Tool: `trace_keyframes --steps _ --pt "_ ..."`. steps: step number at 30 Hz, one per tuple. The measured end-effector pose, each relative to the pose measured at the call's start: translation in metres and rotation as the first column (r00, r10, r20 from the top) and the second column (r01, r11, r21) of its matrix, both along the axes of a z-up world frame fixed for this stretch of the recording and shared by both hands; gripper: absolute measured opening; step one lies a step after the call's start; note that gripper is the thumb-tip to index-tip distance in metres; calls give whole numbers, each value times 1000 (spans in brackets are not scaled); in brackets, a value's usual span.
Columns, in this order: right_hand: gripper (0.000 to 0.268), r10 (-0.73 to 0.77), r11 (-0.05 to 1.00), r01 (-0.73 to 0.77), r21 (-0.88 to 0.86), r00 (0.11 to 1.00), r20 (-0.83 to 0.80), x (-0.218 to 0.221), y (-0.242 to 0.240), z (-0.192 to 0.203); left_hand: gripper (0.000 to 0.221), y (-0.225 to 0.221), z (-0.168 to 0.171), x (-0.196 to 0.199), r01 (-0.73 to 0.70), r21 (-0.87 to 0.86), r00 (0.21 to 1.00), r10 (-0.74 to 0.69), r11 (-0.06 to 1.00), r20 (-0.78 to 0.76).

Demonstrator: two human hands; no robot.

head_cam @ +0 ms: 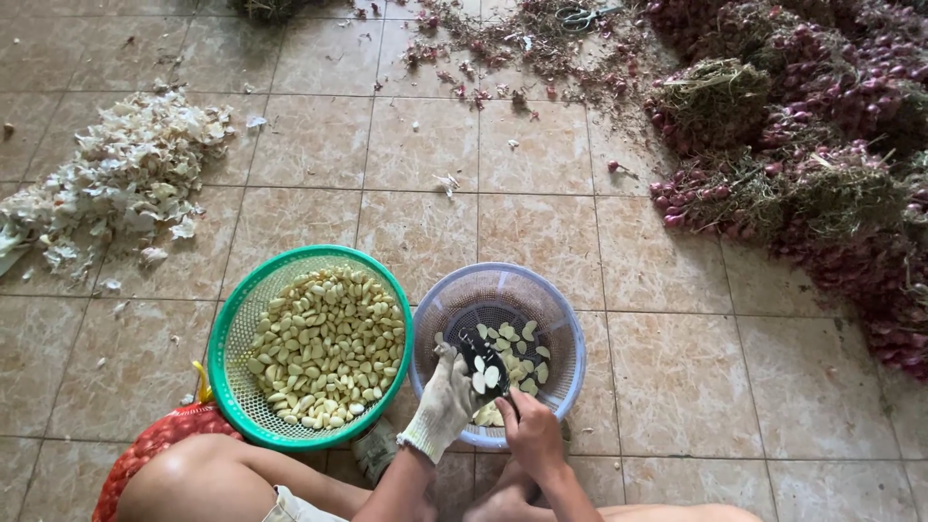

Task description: Processing garlic cloves by trimming them with a small knife and sorting them into baskets while sitting on the floor.

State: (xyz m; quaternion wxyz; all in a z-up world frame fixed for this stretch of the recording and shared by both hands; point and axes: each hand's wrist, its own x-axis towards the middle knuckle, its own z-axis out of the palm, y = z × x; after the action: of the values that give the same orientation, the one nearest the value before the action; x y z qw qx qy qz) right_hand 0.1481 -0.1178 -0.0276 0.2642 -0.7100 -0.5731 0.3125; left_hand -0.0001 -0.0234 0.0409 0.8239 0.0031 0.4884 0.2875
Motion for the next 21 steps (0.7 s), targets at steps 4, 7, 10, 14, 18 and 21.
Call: trace_keyframes --steps 4,7,10,14,18,21 --pt "25 -36 999 37 -16 998 57 5 10 16 96 -3 -9 2 -20 8 999 20 1000 28" --pt "32 -55 997 58 -43 997 56 9 12 17 84 -9 -13 -2 144 144 989 -144 979 -13" --pt "28 -109 992 118 -49 981 160 14 10 26 51 -7 -31 -4 437 416 865 -246 797 -437" --pt "45 -95 994 74 86 957 273 17 5 20 58 5 -48 2 785 247 435 -220 569 -873" --pt "44 -145 983 104 153 947 287 18 3 13 32 9 -40 -1 747 397 581 -235 533 -779" --pt "44 -135 986 98 137 946 295 19 5 9 57 4 -85 -6 856 297 411 -207 423 -888"
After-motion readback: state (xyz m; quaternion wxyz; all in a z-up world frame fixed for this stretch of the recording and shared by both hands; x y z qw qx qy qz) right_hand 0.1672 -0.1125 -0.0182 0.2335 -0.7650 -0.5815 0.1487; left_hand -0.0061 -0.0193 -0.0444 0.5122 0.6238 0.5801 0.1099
